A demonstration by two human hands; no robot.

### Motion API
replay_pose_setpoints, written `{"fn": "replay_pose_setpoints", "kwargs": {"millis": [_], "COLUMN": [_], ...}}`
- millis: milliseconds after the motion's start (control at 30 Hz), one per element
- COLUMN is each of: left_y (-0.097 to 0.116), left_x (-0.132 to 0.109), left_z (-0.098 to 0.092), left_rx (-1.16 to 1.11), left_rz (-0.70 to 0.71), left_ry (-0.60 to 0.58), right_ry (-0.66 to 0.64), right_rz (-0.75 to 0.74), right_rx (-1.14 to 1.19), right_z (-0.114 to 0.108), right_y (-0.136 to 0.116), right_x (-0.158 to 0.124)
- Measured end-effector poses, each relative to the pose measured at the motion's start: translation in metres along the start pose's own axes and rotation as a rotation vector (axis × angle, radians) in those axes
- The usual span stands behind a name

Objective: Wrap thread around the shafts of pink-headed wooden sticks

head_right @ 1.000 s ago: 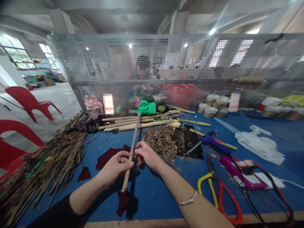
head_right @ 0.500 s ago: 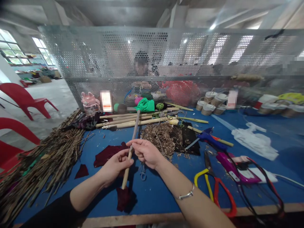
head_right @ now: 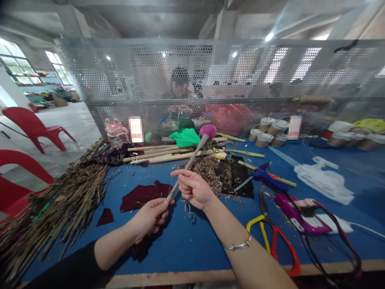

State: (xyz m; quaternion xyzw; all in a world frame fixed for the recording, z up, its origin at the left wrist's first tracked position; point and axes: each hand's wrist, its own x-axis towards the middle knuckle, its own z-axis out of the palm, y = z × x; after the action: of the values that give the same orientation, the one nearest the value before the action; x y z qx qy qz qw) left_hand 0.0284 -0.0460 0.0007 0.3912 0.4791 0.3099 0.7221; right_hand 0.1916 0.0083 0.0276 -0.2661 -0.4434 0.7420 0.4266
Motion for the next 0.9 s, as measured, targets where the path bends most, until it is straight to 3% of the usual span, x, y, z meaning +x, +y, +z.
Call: {"fn": "replay_pose_setpoints", "kwargs": {"millis": [233,367,533,633,767,900], "left_y": [0.010,0.015,0.018,0.022,0.027,0.027], "left_x": [-0.003,-0.004,-0.005,-0.005,-0.001,0.003], "left_z": [-0.006,-0.008,-0.011,-0.014,-0.020,-0.023], "left_rx": [-0.145,-0.378,-0.560,-0.687,-0.733,-0.680], "left_rz": [0.088,0.181,0.077,0.032,-0.083,-0.022], "left_ry": [-0.017,-0.052,-0.160,-0.125,-0.044,0.047], "right_ry": [-0.096,-0.026,0.034,0.083,0.266,0.372], "right_rz": [-0.062,-0.110,-0.136,-0.100,-0.054,-0.020], "right_rx": [-0.068,-0.095,-0.051,-0.091,-0.250,-0.396], "right_z": [0.000,-0.003,-0.003,0.001,0.005,0.002], "right_y": [-0.002,-0.005,-0.008,-0.006,-0.001,0.002], "right_x": [-0.011,-0.011,-0.006,-0.003,0.002,0.004]}}
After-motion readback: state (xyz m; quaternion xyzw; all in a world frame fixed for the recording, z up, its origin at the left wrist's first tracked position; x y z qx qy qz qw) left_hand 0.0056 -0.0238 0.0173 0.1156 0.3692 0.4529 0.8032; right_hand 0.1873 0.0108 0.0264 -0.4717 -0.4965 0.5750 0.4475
